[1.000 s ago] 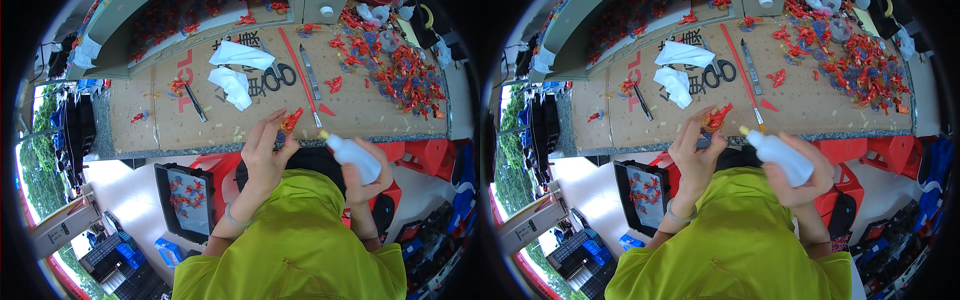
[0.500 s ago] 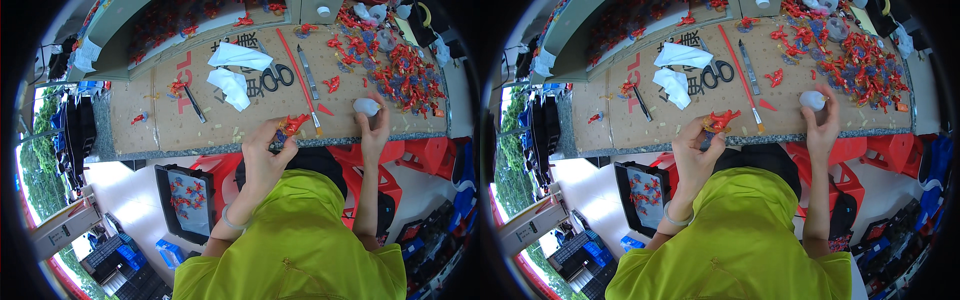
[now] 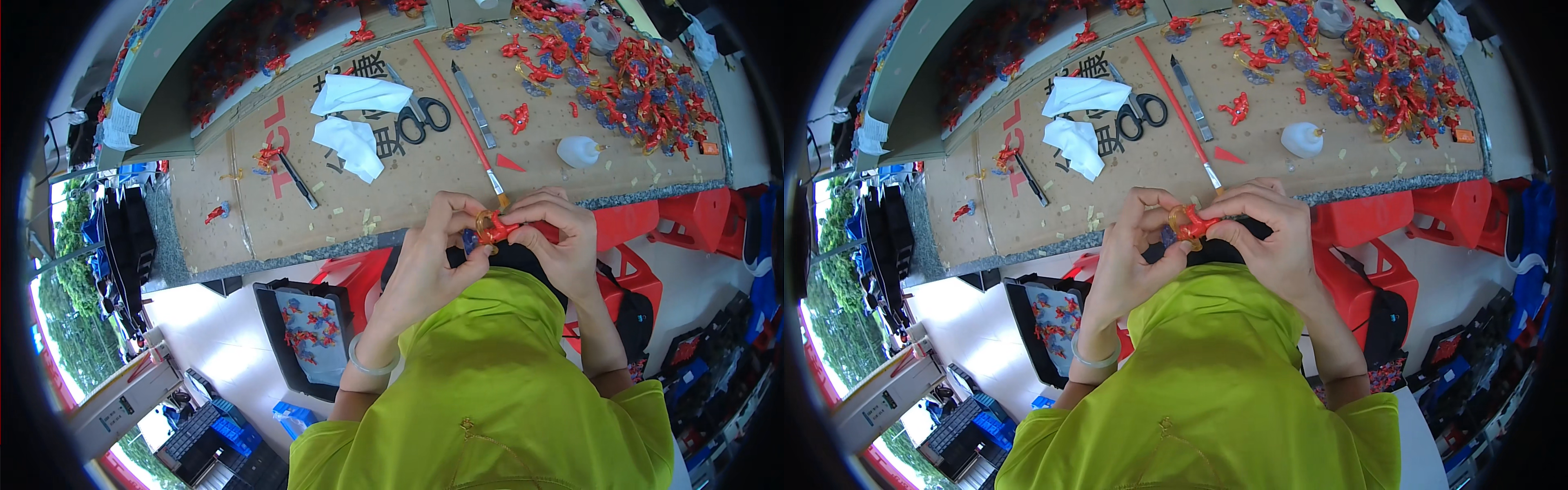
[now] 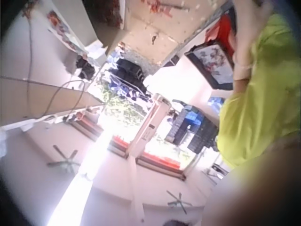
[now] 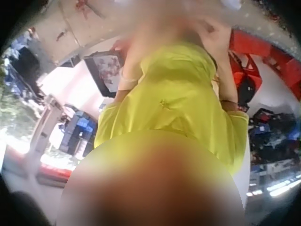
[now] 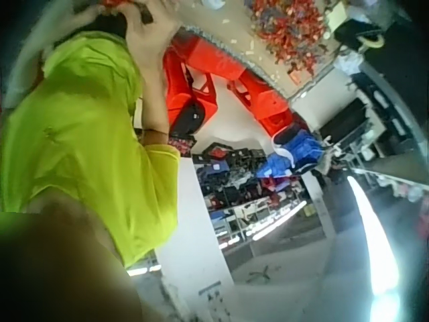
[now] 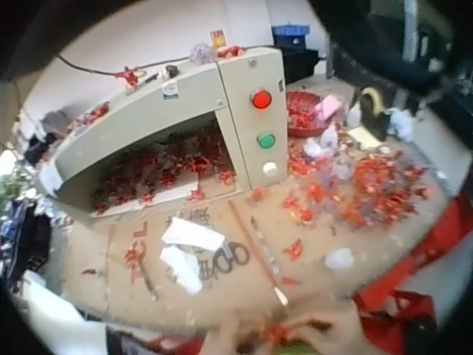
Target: The person applies glue from a bottle to small red parts and assembles them by hand on a workbench.
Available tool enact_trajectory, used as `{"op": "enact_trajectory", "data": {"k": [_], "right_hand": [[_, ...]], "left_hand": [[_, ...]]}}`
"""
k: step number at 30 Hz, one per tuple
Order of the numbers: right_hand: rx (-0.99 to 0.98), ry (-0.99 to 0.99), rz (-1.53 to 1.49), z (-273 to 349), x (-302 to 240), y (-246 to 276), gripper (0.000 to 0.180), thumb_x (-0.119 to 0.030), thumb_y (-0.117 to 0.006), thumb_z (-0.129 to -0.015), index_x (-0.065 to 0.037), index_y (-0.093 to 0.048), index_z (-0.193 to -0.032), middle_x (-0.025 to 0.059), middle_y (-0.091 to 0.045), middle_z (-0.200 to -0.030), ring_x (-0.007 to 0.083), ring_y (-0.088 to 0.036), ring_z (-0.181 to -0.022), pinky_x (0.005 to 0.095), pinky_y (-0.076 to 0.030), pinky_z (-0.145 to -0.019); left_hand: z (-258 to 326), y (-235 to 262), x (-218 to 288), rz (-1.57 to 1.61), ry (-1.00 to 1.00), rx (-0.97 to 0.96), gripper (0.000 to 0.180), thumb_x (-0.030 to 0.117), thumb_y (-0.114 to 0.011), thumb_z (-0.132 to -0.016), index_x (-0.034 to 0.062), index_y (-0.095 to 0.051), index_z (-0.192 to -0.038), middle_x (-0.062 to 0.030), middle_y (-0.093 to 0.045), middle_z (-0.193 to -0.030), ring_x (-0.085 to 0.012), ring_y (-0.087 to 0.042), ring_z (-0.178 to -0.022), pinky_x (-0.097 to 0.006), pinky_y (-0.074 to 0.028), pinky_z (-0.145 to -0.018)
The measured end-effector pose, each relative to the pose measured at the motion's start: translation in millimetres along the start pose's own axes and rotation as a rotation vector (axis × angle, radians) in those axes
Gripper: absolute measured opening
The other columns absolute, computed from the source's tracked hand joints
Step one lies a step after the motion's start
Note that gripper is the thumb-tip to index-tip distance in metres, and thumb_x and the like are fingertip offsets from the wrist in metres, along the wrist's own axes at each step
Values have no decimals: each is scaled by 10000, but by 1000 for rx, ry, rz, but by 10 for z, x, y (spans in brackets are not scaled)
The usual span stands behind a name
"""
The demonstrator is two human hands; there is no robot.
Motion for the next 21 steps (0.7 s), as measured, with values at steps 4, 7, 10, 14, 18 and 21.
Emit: {"op": "enact_trajectory", "data": {"k": [4, 7, 10, 14, 18, 21], "right_hand": [[183, -173, -128, 123, 124, -45, 127, -62, -735, -743, -24, -702, -860, 76, -693, -821, 187, -631, -809, 294, -427, -786], [249, -204, -198, 165, 178, -77, 116, -30, -720, -761, 1, -696, -870, 82, -690, -826, 165, -623, -770, 276, -448, -740], [276, -158, -255, 186, 168, -108, 110, -7, -705, -776, 24, -686, -880, 100, -685, -840, 148, -611, -742, 263, -463, -703], [318, -168, -306, 207, 155, -129, 101, 9, -696, -783, 38, -676, -878, 105, -674, -831, 138, -603, -732, 245, -466, -674], [308, -116, -310, 236, 143, -187, 72, 38, -669, -792, 43, -644, -860, 85, -615, -784, 133, -577, -700, 240, -454, -648], [283, -97, -356, 239, 143, -226, 58, 63, -641, -797, 45, -614, -846, 76, -564, -760, 128, -551, -676, 235, -443, -626]], "left_hand": [[14, 27, -38, 155, 42, 35, 346, -87, -593, -819, -52, -491, -1148, -148, -628, -1078, -144, -615, -984, -268, -507, -840], [39, 58, -109, 193, 48, 55, 303, -80, -618, -819, -51, -547, -1112, -143, -632, -1074, -142, -623, -958, -263, -520, -809], [49, 76, 39, -77, -148, 102, 235, -64, -663, -794, -41, -612, -1023, -142, -636, -1091, -166, -640, -936, -267, -534, -783], [89, 65, 133, -235, -282, 167, 241, -24, -707, -757, -12, -644, -989, -136, -649, -1075, -229, -671, -883, -292, -548, -752], [152, 15, 151, -310, -400, 256, 192, -45, -709, -744, -32, -642, -924, -146, -646, -1076, -233, -667, -881, -284, -548, -733], [167, 8, 143, -276, -404, 278, 125, -69, -697, -748, -50, -633, -854, -150, -647, -1062, -234, -663, -869, -281, -547, -718]]}}
Point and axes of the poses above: each hand's wrist, its own z-axis away from the middle knuckle, its own y-axis out of the back of the hand, x = y × z, the point moved 6 cm from there along -z, towards the middle knuckle
